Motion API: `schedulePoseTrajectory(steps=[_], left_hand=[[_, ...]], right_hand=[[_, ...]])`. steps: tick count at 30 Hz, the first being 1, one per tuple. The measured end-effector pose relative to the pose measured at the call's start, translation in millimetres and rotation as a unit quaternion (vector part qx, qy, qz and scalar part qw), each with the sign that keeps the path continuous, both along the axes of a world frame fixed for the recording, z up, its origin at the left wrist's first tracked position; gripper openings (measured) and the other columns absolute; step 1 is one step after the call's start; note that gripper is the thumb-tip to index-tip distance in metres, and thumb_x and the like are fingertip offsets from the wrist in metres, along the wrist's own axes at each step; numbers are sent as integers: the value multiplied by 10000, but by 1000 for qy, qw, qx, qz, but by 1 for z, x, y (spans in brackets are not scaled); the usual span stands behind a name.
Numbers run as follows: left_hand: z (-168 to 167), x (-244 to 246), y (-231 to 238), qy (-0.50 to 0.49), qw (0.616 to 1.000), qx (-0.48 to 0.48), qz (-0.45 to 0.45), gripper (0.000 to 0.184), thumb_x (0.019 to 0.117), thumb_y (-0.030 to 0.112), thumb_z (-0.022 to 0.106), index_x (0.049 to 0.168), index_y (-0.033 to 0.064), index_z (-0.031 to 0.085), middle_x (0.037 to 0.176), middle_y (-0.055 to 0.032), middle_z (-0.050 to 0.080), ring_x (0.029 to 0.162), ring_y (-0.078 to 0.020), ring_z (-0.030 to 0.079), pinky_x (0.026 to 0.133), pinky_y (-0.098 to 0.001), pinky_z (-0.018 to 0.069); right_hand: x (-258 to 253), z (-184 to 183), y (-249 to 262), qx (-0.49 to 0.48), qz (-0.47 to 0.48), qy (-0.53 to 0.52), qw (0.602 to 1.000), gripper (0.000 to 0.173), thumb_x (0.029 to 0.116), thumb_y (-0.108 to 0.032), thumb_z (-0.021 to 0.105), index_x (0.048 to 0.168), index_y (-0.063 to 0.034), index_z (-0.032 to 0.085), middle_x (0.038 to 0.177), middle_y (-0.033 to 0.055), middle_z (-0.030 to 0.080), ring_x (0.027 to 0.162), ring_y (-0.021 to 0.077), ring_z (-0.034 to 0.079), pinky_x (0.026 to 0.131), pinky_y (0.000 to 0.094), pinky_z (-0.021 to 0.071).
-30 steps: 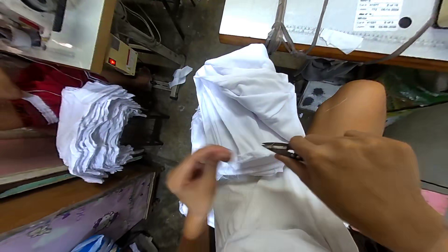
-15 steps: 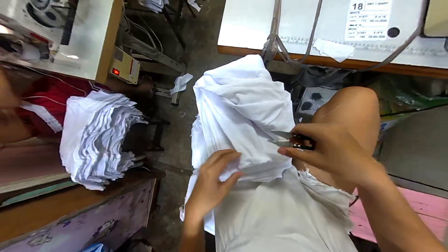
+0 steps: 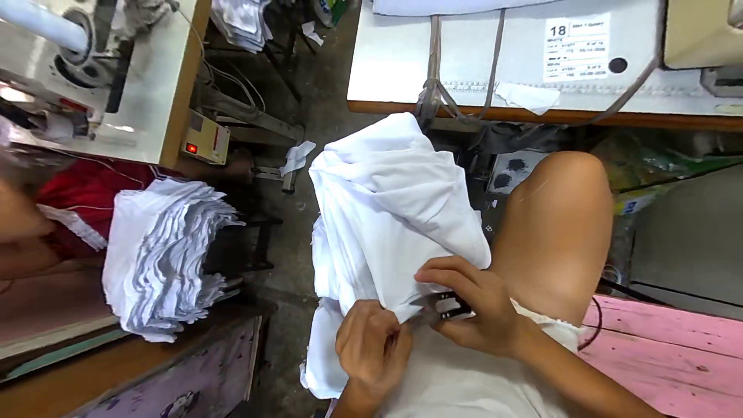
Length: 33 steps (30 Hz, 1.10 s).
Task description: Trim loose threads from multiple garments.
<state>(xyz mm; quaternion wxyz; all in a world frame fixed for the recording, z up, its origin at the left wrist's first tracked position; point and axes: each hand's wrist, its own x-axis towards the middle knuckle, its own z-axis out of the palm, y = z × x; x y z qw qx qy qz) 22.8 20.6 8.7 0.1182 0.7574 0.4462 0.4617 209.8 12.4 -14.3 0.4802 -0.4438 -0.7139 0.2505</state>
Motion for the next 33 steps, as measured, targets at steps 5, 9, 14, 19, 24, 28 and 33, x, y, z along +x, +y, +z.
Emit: schedulePoseTrajectory(steps=[5, 9, 14, 19, 24, 28, 33], left_hand=[[7, 7, 6, -49, 996, -75, 3, 85, 911, 124, 650, 938, 72, 588, 1081, -32, 580, 864, 50, 582, 744, -62, 496], [12, 10, 9, -50, 992, -90, -66, 60, 975, 87, 591, 967, 47, 635, 1125, -57, 698, 1054, -16, 660, 860, -135, 544], [26, 23, 13, -61, 991, -82, -88, 80, 1002, 154, 620, 1008, 75, 636, 1190, -5, 689, 1117, 0, 649, 890, -142, 551], [32, 22, 29, -58, 988, -93, -107, 136, 962, 185, 702, 1022, 65, 681, 1182, -27, 693, 1056, -3, 668, 837, -140, 572], [29, 12, 82, -36, 957, -152, -245, 494, 915, 390, 766, 1327, 153, 632, 1528, -51, 478, 1319, -110, 553, 1073, -302, 509], [20, 40, 135, 86, 973, -88, -194, 274, 999, 177, 609, 1122, -39, 725, 1319, -234, 631, 1181, -241, 652, 1003, -354, 529], [10, 92, 209, 268, 901, -209, -270, 181, 985, -43, 578, 1085, -70, 727, 1078, -243, 700, 1011, -382, 690, 916, -538, 537]], right_hand=[[0, 5, -14, 125, -62, -40, 989, 82, 997, -130, 602, 957, -81, 653, 750, 60, 620, 655, 160, 564, 619, 241, 456], [-3, 11, -11, 135, -73, -52, 987, 128, 1000, -216, 615, 1058, -105, 588, 926, 71, 635, 747, 150, 593, 647, 218, 468], [-3, -2, 6, 150, -107, -95, 978, 208, 1026, -206, 534, 1120, -49, 634, 955, 111, 747, 726, 169, 659, 615, 267, 466], [1, -2, 8, 183, -112, -102, 971, 190, 1026, -131, 529, 1077, -42, 689, 835, 68, 743, 623, 150, 591, 597, 269, 427], [30, -7, 34, 46, -212, 8, 976, 177, 962, -106, 618, 1029, 31, 709, 786, 80, 698, 696, 42, 620, 683, 143, 514], [61, -18, 73, -305, -266, -78, 911, 320, 989, -234, 646, 1162, 28, 706, 914, 215, 723, 850, 363, 708, 783, 553, 553], [51, -49, 73, -341, -289, 44, 893, 351, 998, -209, 627, 1230, 54, 655, 992, 197, 718, 872, 287, 691, 816, 460, 547]])
